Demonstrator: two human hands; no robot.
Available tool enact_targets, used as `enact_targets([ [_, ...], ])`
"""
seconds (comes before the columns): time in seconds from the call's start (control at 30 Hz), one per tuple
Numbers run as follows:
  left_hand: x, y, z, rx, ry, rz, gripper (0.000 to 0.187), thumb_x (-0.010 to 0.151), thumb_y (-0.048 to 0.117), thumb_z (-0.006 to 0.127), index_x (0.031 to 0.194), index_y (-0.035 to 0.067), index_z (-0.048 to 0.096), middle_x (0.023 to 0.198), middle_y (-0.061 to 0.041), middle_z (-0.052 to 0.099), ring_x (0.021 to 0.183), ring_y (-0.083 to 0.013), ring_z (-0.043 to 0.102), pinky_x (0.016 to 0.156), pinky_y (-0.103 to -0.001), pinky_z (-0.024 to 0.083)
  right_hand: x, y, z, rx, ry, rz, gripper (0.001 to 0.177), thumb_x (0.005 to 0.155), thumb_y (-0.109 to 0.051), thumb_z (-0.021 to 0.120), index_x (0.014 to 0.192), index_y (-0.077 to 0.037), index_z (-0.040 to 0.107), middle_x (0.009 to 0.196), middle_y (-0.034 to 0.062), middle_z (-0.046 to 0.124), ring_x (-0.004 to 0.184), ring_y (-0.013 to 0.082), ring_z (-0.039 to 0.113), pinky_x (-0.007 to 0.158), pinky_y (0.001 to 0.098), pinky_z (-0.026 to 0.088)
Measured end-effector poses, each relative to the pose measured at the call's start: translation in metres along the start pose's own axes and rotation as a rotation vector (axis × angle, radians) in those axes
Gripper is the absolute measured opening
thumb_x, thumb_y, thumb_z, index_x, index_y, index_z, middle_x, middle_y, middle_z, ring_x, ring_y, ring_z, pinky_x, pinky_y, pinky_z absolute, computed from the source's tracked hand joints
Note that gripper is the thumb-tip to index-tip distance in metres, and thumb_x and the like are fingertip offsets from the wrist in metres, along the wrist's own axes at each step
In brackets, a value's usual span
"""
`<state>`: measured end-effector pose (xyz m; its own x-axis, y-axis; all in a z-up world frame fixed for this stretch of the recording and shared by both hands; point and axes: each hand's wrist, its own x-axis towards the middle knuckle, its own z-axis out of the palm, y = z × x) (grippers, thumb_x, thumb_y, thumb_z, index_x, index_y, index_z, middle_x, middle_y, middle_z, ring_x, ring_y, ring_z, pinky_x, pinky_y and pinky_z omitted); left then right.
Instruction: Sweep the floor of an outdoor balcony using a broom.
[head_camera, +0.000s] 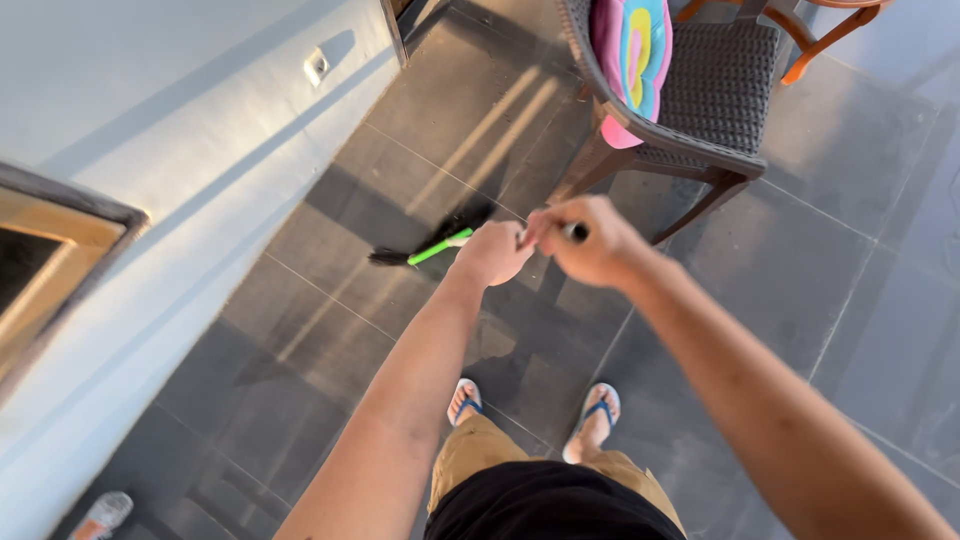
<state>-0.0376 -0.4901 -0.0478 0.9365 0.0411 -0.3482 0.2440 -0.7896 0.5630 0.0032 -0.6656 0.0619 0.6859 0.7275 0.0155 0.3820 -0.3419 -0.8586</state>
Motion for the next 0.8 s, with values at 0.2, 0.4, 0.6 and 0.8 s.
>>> enact_targets([
  [0.2, -0.011, 0.107, 0.056, -0.008, 0.099, 0.216, 0.036, 0.090, 0.039, 0.056, 0.092, 0.009, 0.076, 0.091, -0.021, 0.074, 0.092, -0.0405, 0.071, 0.084, -0.049, 0.057, -0.063, -0.029, -0.104, -0.181, -0.136, 0.214, 0.039, 0.102, -0.029, 0.058, 0.081, -0.003, 0.079, 0.066, 0.0106, 0.066, 0.063, 0.0152, 0.057, 0.060, 0.0334, 0.047],
  [0.4, -0.021, 0.171, 0.072, 0.125, 0.086, 0.192, 0.034, 0.088, 0.037, 0.055, 0.090, 0.010, 0.075, 0.077, -0.015, 0.073, 0.078, -0.0366, 0.072, 0.076, -0.049, 0.057, -0.094, -0.010, -0.154, -0.004, -0.076, 0.084, 0.047, 0.101, -0.029, 0.058, 0.064, 0.001, 0.061, 0.074, 0.0066, 0.077, 0.067, 0.0065, 0.064, 0.065, 0.0280, 0.052],
  [0.6, -0.034, 0.191, 0.049, 0.126, 0.203, 0.016, 0.032, 0.085, 0.043, 0.061, 0.086, 0.013, 0.074, 0.077, -0.013, 0.073, 0.079, -0.0358, 0.072, 0.076, -0.047, 0.056, -0.101, -0.017, -0.146, 0.020, 0.034, -0.093, 0.042, 0.103, -0.027, 0.058, 0.072, 0.000, 0.066, 0.067, 0.0079, 0.071, 0.061, 0.0082, 0.058, 0.059, 0.0303, 0.049],
  [0.8, -0.004, 0.154, 0.101, -0.190, 0.291, -0.129, 0.032, 0.089, 0.040, 0.062, 0.082, 0.011, 0.074, 0.084, -0.010, 0.076, 0.085, -0.0333, 0.073, 0.075, -0.046, 0.058, -0.102, 0.046, -0.121, 0.118, -0.048, -0.133, 0.039, 0.105, -0.025, 0.057, 0.082, 0.002, 0.072, 0.064, 0.0067, 0.062, 0.063, 0.0080, 0.054, 0.062, 0.0292, 0.049],
])
